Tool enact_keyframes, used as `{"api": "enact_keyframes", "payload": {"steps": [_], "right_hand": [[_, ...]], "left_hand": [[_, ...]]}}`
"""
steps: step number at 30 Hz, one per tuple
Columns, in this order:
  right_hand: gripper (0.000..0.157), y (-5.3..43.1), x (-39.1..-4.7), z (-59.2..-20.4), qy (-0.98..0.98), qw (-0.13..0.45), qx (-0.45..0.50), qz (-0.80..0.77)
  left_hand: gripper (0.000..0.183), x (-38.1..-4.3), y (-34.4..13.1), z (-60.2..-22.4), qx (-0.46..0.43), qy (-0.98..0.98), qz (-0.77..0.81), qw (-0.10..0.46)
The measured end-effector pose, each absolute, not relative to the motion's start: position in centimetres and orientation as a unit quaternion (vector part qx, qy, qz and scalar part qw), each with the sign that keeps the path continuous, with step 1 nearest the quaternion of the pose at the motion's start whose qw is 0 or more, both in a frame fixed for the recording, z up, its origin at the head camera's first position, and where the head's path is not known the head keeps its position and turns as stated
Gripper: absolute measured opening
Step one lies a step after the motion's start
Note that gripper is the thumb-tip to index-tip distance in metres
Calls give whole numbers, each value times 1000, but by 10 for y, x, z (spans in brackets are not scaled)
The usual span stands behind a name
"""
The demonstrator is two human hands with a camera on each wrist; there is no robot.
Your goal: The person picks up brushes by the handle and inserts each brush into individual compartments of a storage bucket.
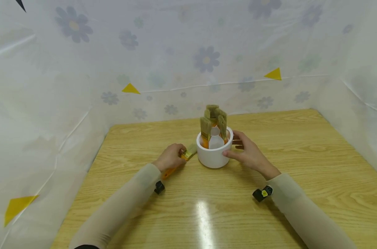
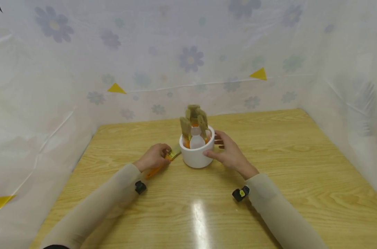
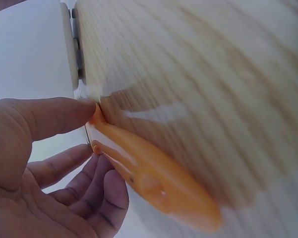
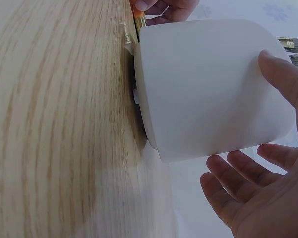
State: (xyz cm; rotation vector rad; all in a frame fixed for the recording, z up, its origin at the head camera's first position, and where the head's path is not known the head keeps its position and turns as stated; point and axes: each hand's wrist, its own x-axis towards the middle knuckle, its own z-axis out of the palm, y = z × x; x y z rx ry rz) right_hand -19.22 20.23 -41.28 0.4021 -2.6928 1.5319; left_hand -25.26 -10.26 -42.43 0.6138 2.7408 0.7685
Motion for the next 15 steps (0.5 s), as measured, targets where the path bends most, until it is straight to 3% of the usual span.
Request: {"api": "enact_keyframes", "payload": {"steps": [15], "right_hand": [[91,202,-192,-413,-862,3,123,492]], "left_hand": [[50,-253,-94,-420,216,945,221,110]]}}
